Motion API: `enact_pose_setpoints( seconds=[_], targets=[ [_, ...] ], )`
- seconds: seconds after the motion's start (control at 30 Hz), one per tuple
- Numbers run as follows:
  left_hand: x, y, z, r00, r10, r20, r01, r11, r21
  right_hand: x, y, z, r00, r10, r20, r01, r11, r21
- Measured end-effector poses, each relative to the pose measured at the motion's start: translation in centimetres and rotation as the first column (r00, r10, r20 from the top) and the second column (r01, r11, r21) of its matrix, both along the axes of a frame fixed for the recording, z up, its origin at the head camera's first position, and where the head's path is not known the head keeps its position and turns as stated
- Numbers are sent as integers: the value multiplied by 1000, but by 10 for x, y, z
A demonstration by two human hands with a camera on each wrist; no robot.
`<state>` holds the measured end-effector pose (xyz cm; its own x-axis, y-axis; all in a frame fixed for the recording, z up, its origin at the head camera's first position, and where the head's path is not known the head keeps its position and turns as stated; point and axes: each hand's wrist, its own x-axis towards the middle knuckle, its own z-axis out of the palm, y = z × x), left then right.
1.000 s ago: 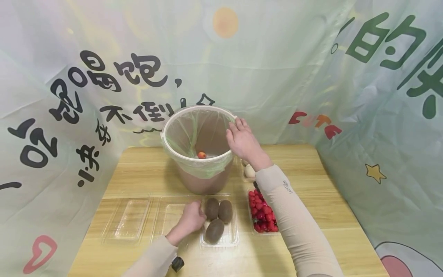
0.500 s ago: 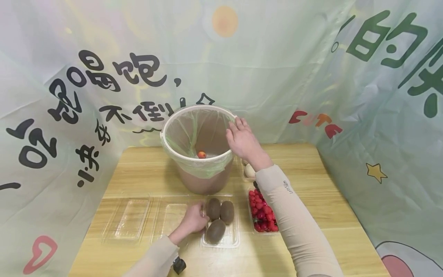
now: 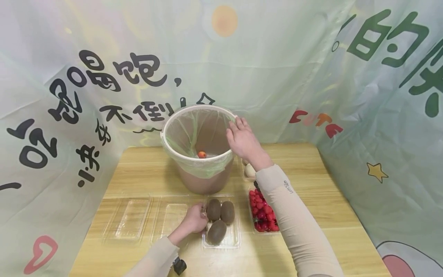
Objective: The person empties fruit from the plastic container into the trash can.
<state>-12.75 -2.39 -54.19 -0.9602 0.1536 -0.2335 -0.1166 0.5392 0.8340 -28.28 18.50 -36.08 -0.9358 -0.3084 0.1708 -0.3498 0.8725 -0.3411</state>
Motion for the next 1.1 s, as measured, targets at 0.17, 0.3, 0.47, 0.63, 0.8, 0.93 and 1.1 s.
enact_pose_setpoints(
  seconds=[0.17,0.3,0.47,0.63,0.8,0.93,1.1],
  targets=[
    [1,0,3,1000,-9,16,9,1000,19,0,1,0,1000,-3,3,3,1000,1],
    [2,-2,8,999,-23,47,20,997,76,-1,1,0,1000,-4,1,4,1000,4],
    [5,-9,18,997,-44,67,36,993,111,0,1,0,1000,-4,0,4,1000,4],
    [7,-15,29,996,-69,54,64,993,99,0,1,1,1000,-3,1,3,1000,10],
    [10,-22,45,996,-92,19,89,991,101,0,1,0,1000,-3,1,3,1000,11],
    [11,-29,59,995,-103,-1,102,985,138,1,1,2,1000,-2,6,2,1000,9],
    [12,-39,80,991,-124,-57,131,982,134,2,0,2,1000,2,0,-2,1000,15]
  ],
)
